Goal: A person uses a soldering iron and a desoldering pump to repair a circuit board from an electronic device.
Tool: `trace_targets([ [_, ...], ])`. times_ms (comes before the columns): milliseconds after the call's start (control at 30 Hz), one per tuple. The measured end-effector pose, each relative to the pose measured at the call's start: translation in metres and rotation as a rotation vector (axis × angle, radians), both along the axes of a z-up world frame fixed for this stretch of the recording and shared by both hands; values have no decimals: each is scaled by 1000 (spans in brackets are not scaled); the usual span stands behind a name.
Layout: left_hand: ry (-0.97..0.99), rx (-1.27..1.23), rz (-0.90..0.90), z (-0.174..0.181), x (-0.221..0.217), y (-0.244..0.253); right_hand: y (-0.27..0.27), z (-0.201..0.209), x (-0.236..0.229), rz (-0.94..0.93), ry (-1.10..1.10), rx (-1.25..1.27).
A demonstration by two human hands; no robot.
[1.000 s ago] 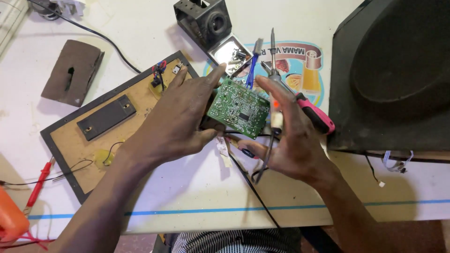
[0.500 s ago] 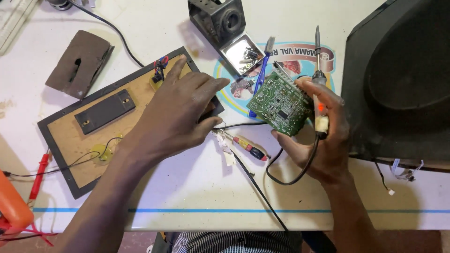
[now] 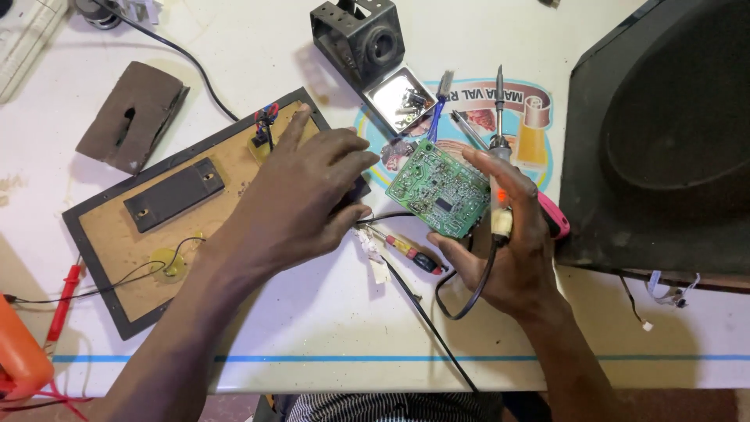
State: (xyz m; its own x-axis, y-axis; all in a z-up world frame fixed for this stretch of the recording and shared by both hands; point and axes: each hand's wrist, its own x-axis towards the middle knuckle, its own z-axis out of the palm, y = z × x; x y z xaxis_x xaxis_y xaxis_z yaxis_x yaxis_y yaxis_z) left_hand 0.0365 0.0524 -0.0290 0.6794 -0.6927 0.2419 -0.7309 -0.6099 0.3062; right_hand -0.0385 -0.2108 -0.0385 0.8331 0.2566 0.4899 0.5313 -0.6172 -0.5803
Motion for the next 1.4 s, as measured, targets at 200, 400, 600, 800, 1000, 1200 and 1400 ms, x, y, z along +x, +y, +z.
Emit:
trace_targets([
  [200, 60, 25, 11, 8, -3, -2, -1, 5, -7, -11, -6, 9],
  [400, 124, -89, -30, 9, -4, 0, -1, 0, -18, -40, -109, -49],
  [600, 143, -189, 12, 22, -3, 4, 9, -10, -47, 34, -47, 162],
  [800, 37, -278, 33, 20, -6, 2, 5, -2, -29, 37, -11, 119],
  [1000, -93, -355, 74, 17, -9, 0, 9, 1, -37, -46, -101, 319],
  [1200, 73, -262, -98, 15, -18, -14, -11, -27, -69, -347, -107, 508],
  [1400, 161, -192, -122, 4, -19, -18, -22, -58, -78, -394, -55, 825],
])
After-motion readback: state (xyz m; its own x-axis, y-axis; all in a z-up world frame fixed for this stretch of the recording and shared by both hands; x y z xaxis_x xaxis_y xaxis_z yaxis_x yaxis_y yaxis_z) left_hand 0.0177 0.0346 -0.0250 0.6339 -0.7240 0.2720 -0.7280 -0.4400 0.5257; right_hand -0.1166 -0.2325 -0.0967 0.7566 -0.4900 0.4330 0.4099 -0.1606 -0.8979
